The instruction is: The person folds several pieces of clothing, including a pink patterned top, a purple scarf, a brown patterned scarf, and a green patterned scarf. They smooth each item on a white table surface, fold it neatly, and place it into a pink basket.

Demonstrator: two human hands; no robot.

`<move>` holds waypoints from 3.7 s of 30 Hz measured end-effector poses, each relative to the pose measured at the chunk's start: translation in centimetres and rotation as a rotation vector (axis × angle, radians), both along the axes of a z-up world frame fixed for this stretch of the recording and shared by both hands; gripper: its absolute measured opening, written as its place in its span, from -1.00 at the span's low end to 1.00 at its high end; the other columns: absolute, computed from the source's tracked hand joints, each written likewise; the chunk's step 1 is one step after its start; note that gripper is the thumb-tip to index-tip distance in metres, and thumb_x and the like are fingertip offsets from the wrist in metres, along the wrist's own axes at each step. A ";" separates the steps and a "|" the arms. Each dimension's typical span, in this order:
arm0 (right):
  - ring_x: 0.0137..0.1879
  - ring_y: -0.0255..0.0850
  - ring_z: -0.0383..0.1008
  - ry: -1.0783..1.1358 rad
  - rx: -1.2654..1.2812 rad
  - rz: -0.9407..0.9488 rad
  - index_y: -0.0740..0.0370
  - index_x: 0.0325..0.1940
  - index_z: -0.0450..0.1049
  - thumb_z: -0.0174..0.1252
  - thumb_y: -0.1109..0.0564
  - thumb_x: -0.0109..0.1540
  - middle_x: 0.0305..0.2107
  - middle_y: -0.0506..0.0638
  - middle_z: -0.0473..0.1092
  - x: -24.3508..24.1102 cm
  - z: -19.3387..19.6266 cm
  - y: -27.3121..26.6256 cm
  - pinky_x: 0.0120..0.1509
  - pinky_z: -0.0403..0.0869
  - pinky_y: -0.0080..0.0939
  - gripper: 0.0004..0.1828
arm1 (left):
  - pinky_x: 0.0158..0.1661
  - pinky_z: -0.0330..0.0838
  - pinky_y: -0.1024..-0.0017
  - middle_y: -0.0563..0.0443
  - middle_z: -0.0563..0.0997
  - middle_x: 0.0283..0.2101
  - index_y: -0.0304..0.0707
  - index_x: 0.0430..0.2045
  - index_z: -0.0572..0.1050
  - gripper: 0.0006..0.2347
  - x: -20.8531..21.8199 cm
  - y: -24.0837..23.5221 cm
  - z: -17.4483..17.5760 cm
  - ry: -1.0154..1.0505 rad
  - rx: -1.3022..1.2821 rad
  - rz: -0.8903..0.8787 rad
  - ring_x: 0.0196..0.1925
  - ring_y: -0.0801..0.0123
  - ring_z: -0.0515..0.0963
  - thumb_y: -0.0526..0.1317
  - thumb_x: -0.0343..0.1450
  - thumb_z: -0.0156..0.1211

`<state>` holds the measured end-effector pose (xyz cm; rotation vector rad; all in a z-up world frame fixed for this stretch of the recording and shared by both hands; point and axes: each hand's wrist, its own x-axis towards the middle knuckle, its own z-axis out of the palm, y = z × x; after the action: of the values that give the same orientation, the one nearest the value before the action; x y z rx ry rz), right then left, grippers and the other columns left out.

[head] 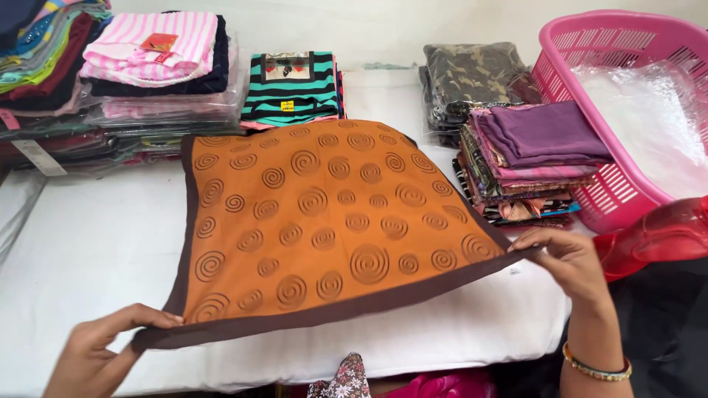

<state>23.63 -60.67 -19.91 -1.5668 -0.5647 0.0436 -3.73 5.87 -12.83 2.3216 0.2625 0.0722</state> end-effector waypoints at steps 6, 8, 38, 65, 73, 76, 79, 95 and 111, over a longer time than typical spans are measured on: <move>-0.06 -0.15 0.60 0.129 -0.175 -0.001 0.43 -0.23 0.61 0.19 0.49 0.11 -0.25 0.12 0.59 -1.7 -3.8 -0.3 0.09 0.55 -0.19 -0.80 | -0.03 0.64 0.29 0.03 0.73 -0.31 -0.32 -0.38 0.70 -0.91 -0.8 -0.7 -3.7 0.219 -0.108 0.107 -0.12 0.32 0.71 -0.37 0.30 0.35; -0.06 -0.16 0.60 0.147 -0.239 0.012 0.40 -0.24 0.61 0.20 0.49 0.10 -0.26 0.10 0.59 -2.5 -4.0 -0.3 0.09 0.53 -0.19 -0.79 | -0.01 0.61 0.28 0.06 0.74 -0.34 -0.26 -0.39 0.71 -0.91 -0.8 -0.9 -4.6 0.325 -0.102 0.108 -0.13 0.37 0.72 -0.29 0.30 0.40; -0.25 0.08 0.60 -0.165 -0.788 -0.568 0.18 -0.15 0.64 0.31 0.13 0.21 -0.42 0.18 0.57 18.9 -3.5 22.3 -0.11 0.51 0.04 -0.85 | -0.10 0.51 0.15 0.11 0.72 -0.16 0.05 -0.13 0.65 -0.76 24.0 9.3 -12.7 0.217 0.392 0.541 -0.08 0.19 0.66 0.00 0.39 0.37; -0.01 0.06 0.47 -0.501 -0.685 -0.462 0.17 -0.19 0.63 0.24 0.28 0.19 -0.26 0.08 0.51 20.4 1.0 21.4 0.04 0.46 -0.04 -0.86 | -0.13 0.48 0.27 -0.02 0.71 -0.22 -0.12 -0.28 0.65 -0.81 26.4 9.8 -13.6 -0.115 0.176 0.291 -0.16 0.17 0.67 -0.14 0.32 0.47; -0.29 -0.20 0.55 -0.516 -0.246 -0.603 0.24 -0.15 0.63 0.30 0.28 0.22 -0.34 0.03 0.55 18.9 7.7 20.1 -0.17 0.46 -0.24 -0.88 | -0.20 0.44 0.43 0.04 0.66 -0.29 -0.25 -0.29 0.63 -0.90 24.7 8.3 -1.9 -0.521 -0.057 0.306 -0.28 0.41 0.57 -0.35 0.38 0.41; -0.31 -0.22 0.51 -0.592 -0.196 -0.657 0.25 -0.16 0.63 0.29 0.31 0.24 -0.33 0.04 0.53 15.4 9.6 18.8 -0.21 0.45 -0.25 -0.90 | -0.11 0.44 0.43 0.04 0.65 -0.23 -0.27 -0.25 0.62 -0.90 21.4 6.7 2.1 -0.715 -0.021 0.242 -0.20 0.41 0.57 -0.38 0.41 0.38; -0.28 -0.21 0.49 -0.654 -0.243 -0.637 0.23 -0.16 0.64 0.28 0.33 0.25 -0.32 0.04 0.51 11.5 9.0 17.0 -0.18 0.45 -0.24 -0.88 | -0.03 0.41 0.40 0.00 0.65 -0.18 -0.31 -0.23 0.63 -0.89 17.1 4.9 3.1 -0.772 0.154 0.213 -0.11 0.34 0.58 -0.42 0.42 0.39; -0.31 -0.15 0.39 -0.091 -0.872 -0.112 0.12 -0.25 0.70 0.43 0.19 0.08 -0.45 0.04 0.47 1.0 -4.4 7.8 -0.18 0.40 -0.15 -0.84 | -0.05 0.49 0.31 0.13 0.71 -0.24 -0.17 -0.40 0.69 -0.86 2.2 0.6 -10.2 -0.063 0.184 0.181 -0.06 0.32 0.59 -0.35 0.22 0.39; -0.44 -0.04 0.50 -0.162 -0.969 -0.337 0.08 -0.19 0.66 0.28 -0.04 0.23 -0.60 0.05 0.50 4.6 -3.0 14.6 -0.26 0.43 -0.05 -0.80 | -0.29 0.47 0.26 0.06 0.66 -0.47 -0.09 -0.30 0.63 -0.84 9.8 0.4 -9.0 0.366 0.329 0.438 -0.43 0.25 0.62 -0.06 0.47 0.23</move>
<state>28.24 -46.07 -22.94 -2.6128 -0.4054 -0.0798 6.10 6.27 -21.81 2.5497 1.0076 -0.1021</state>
